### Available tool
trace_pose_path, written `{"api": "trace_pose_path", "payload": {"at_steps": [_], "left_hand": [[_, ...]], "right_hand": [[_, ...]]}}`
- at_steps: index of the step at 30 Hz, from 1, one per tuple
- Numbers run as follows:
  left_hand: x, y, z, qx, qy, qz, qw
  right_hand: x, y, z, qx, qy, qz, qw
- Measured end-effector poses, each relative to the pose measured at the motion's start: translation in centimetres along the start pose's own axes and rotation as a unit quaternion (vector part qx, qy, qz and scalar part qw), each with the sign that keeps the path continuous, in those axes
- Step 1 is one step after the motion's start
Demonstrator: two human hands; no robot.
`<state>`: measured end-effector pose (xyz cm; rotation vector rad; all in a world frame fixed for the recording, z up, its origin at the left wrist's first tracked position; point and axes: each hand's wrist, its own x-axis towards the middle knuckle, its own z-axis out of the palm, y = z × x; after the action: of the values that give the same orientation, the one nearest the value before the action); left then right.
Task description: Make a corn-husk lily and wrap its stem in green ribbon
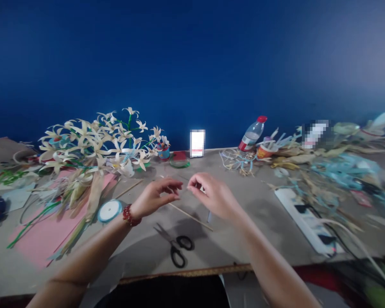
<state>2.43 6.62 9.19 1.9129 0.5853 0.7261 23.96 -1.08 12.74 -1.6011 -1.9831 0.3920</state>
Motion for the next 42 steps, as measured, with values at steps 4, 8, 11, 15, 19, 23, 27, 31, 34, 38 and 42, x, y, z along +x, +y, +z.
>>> {"api": "trace_pose_path", "payload": {"at_steps": [4,8,11,15,19,23,27,31,34,38,42], "left_hand": [[1.4,1.9,1.4,-0.18,-0.036,-0.027,0.983],[0.2,4.0,0.4,-0.252,-0.023,-0.067,0.965],[-1.8,5.4,-0.9,-0.251,0.038,-0.043,0.966],[-4.8,6.4,-2.5,-0.207,0.09,-0.022,0.974],[-8.3,5.6,-4.0,-0.056,0.073,-0.071,0.993],[-12.5,2.7,-4.7,0.161,-0.029,-0.095,0.982],[-17.9,-1.0,-3.7,0.248,-0.08,-0.108,0.959],[-22.4,-3.2,-2.5,0.351,-0.102,-0.129,0.922],[-23.7,-3.8,-1.7,0.365,-0.095,-0.12,0.918],[-22.1,-4.2,-0.1,0.351,-0.098,-0.09,0.927],[-18.6,-4.4,2.1,0.294,-0.12,-0.036,0.947]], "right_hand": [[-0.3,-2.8,-1.3,0.03,0.035,-0.054,0.997],[-0.4,-3.5,-1.6,0.097,0.037,-0.034,0.994],[-0.3,-3.3,-1.3,0.128,0.008,-0.029,0.991],[-0.3,-3.1,0.0,0.134,-0.051,-0.078,0.987],[-1.5,-2.4,2.8,0.133,-0.122,-0.089,0.98],[-4.1,-1.2,6.9,0.114,-0.18,-0.062,0.975],[-5.8,-1.1,9.7,0.113,-0.237,-0.078,0.962],[-5.8,-1.8,10.4,0.115,-0.242,-0.089,0.959],[-5.6,-1.9,10.6,0.124,-0.225,-0.089,0.962],[-6.3,-1.8,10.8,0.137,-0.209,-0.081,0.965],[-7.4,-1.7,10.5,0.132,-0.181,-0.068,0.972]]}}
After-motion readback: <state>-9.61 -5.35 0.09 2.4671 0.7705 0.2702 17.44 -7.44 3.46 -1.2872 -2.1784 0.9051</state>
